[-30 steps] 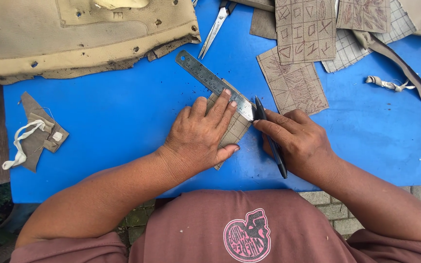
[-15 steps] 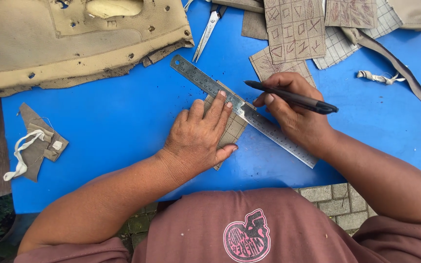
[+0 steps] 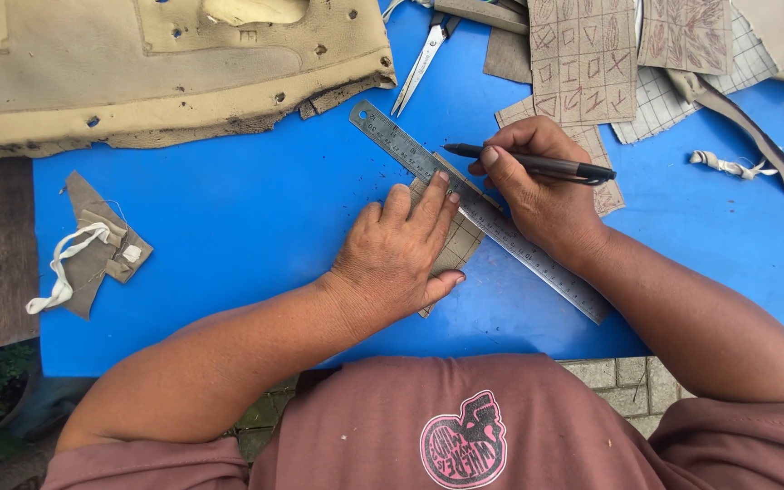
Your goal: Marking a grid pattern on a leather piece using a ruler and pen, then cutting it with scissors.
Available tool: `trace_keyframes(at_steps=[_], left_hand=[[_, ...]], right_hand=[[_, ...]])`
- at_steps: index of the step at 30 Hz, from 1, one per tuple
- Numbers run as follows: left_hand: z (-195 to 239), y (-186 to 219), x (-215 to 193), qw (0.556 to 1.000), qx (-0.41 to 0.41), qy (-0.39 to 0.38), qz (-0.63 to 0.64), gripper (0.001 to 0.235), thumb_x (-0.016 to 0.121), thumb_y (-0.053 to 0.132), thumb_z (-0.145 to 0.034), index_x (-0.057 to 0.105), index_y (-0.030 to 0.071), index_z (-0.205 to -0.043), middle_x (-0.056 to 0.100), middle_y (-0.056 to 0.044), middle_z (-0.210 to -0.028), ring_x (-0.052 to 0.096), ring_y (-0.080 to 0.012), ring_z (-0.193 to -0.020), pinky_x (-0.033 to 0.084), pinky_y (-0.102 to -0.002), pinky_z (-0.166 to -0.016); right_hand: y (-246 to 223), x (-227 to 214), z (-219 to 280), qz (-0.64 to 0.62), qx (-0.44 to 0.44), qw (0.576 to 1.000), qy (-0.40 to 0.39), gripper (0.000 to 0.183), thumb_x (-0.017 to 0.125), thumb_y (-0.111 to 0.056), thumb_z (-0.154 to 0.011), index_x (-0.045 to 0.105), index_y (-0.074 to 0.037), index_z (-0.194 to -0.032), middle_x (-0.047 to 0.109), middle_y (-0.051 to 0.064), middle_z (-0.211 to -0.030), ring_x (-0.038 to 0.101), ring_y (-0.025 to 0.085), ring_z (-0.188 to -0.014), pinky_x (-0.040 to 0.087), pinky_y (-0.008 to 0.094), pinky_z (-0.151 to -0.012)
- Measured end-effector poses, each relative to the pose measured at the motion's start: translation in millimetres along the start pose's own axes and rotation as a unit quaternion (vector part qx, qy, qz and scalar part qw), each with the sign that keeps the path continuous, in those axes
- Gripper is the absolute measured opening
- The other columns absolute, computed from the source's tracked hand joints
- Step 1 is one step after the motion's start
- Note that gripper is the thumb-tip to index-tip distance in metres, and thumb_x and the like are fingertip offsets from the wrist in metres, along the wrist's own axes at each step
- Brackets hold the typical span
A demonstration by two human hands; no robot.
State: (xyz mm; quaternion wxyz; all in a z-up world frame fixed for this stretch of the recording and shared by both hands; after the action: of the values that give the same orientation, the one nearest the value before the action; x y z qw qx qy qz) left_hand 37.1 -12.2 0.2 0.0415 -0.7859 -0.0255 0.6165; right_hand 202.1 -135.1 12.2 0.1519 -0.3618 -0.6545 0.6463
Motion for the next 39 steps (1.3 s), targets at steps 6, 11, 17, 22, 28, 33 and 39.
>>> trace_keyframes(at_steps=[6,11,17,22,28,33,39], left_hand=[[0,1,3,1.0,-0.002,-0.004,-0.002,0.105,0.068,0.088,-0.069,0.06,0.014,-0.143,0.054,-0.008,-0.151,0.053,-0.0275,-0.104,0.049,-0.034,-0.064],[0,1,0,1.0,-0.004,-0.005,0.004,0.103,0.069,0.087,-0.068,0.061,0.015,-0.141,0.055,-0.008,-0.15,0.053,-0.0276,-0.105,0.048,-0.035,-0.064],[-1,1,-1,1.0,-0.006,-0.004,0.008,0.103,0.07,0.087,-0.067,0.062,0.015,-0.141,0.055,-0.008,-0.149,0.053,-0.0271,-0.104,0.048,-0.035,-0.063],[0,2,2,1.0,-0.004,-0.011,0.002,0.102,0.067,0.087,-0.068,0.062,0.016,-0.141,0.054,-0.009,-0.151,0.053,-0.0279,-0.106,0.048,-0.035,-0.065],[1,3,4,1.0,0.0,-0.005,-0.008,0.102,0.067,0.088,-0.069,0.063,0.015,-0.141,0.054,-0.009,-0.152,0.053,-0.0277,-0.107,0.049,-0.035,-0.067],[1,4,5,1.0,0.0,-0.014,-0.012,0.105,0.068,0.088,-0.069,0.06,0.014,-0.144,0.052,-0.01,-0.152,0.053,-0.028,-0.105,0.049,-0.034,-0.065],[1,3,3,1.0,0.005,-0.006,-0.014,0.099,0.069,0.086,-0.07,0.064,0.015,-0.14,0.054,-0.01,-0.151,0.053,-0.027,-0.102,0.047,-0.032,-0.06]], right_hand=[[-1,0,2,0.123,-0.014,0.992,0.002,0.006,0.067,-0.012,-0.102,0.063,-0.008,-0.101,0.074,0.003,-0.089,0.066,0.01,-0.079,0.049,0.026,-0.072],[6,-1,2,0.167,-0.011,0.986,0.0,0.007,0.07,-0.015,-0.099,0.067,-0.009,-0.099,0.068,0.001,-0.085,0.059,0.01,-0.075,0.047,0.028,-0.068],[7,1,1,0.176,-0.02,0.984,-0.008,0.006,0.071,-0.015,-0.099,0.067,-0.01,-0.098,0.069,0.002,-0.087,0.062,0.012,-0.075,0.048,0.029,-0.069],[3,0,2,0.165,-0.034,0.986,-0.016,0.008,0.069,-0.016,-0.101,0.067,-0.008,-0.099,0.068,0.004,-0.087,0.063,0.013,-0.074,0.049,0.029,-0.067],[-6,-11,10,0.213,0.014,0.977,-0.021,0.004,0.067,-0.014,-0.096,0.066,-0.012,-0.092,0.068,-0.002,-0.081,0.059,0.01,-0.069,0.047,0.028,-0.065],[-13,-32,29,0.235,0.017,0.971,-0.043,0.008,0.069,-0.012,-0.096,0.066,-0.009,-0.089,0.068,0.001,-0.079,0.06,0.012,-0.068,0.046,0.029,-0.063],[-14,-58,59,0.252,0.041,0.966,-0.049,0.01,0.07,-0.011,-0.096,0.064,-0.01,-0.089,0.067,0.002,-0.078,0.058,0.013,-0.067,0.045,0.03,-0.063]])
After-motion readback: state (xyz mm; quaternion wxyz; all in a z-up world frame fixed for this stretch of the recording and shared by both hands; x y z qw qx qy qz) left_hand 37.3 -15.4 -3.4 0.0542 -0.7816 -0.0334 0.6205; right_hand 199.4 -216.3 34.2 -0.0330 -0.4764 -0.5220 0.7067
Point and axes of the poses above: each hand's wrist, its own z-axis away from the middle knuckle, its own x-axis out of the palm, y = z × x, the point moved 1 cm from there along -z, towards the middle knuckle
